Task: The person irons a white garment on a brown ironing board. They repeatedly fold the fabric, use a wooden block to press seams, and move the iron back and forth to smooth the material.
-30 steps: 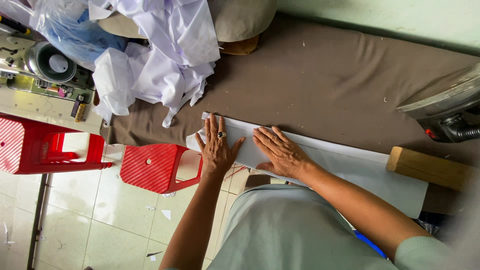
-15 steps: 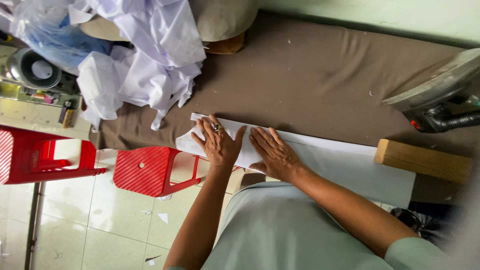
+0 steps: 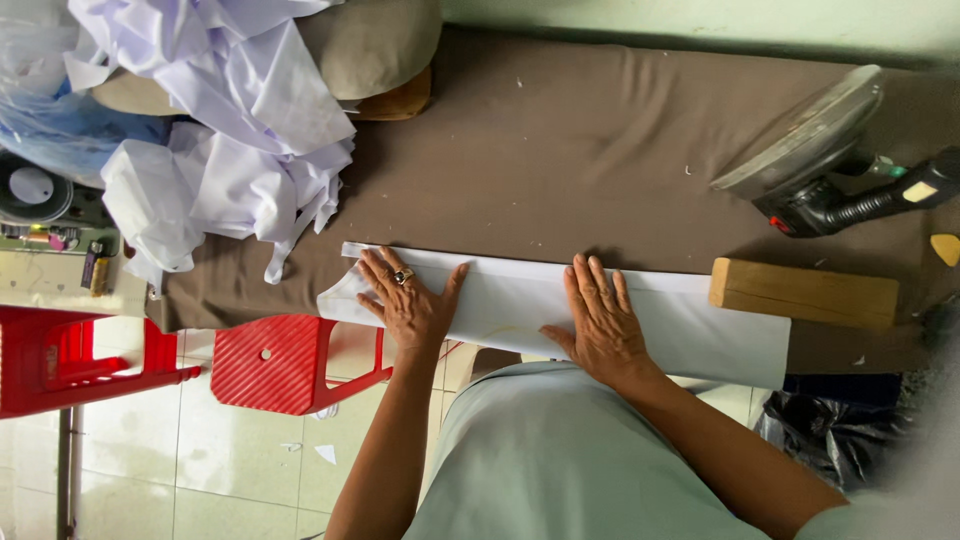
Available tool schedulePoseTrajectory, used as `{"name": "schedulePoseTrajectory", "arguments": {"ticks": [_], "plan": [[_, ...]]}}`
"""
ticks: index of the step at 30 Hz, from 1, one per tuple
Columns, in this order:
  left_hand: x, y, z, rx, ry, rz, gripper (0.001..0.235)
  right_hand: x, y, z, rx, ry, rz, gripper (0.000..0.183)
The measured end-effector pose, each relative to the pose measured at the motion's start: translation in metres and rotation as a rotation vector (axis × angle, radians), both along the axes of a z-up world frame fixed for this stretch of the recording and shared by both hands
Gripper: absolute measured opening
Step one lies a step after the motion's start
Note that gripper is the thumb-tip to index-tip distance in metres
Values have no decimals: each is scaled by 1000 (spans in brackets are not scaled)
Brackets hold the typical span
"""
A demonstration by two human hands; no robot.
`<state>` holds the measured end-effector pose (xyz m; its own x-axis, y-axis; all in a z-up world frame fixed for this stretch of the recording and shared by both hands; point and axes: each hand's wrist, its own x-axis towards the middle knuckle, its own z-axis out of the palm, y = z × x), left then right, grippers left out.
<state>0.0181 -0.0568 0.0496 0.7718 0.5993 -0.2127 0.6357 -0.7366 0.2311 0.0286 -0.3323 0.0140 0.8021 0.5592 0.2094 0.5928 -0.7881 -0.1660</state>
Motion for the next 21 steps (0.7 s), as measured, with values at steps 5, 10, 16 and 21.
{"name": "schedulePoseTrajectory", "arguments": {"ticks": [5,10,16,21], "plan": [[-2,-4,0,34,-9,-3,126,-13,-45,-11,-54,23,-2,96],[-7,0,-20,74,-18,-25,126,-6,-53,2,-40,39,-38,93],[-8,2,-29,102,-40,-23,129,-12,-94,7,55,47,-27,80],[-6,0,-28,93,-71,-3,130,22,-175,39,164,-154,-111,52]]}}
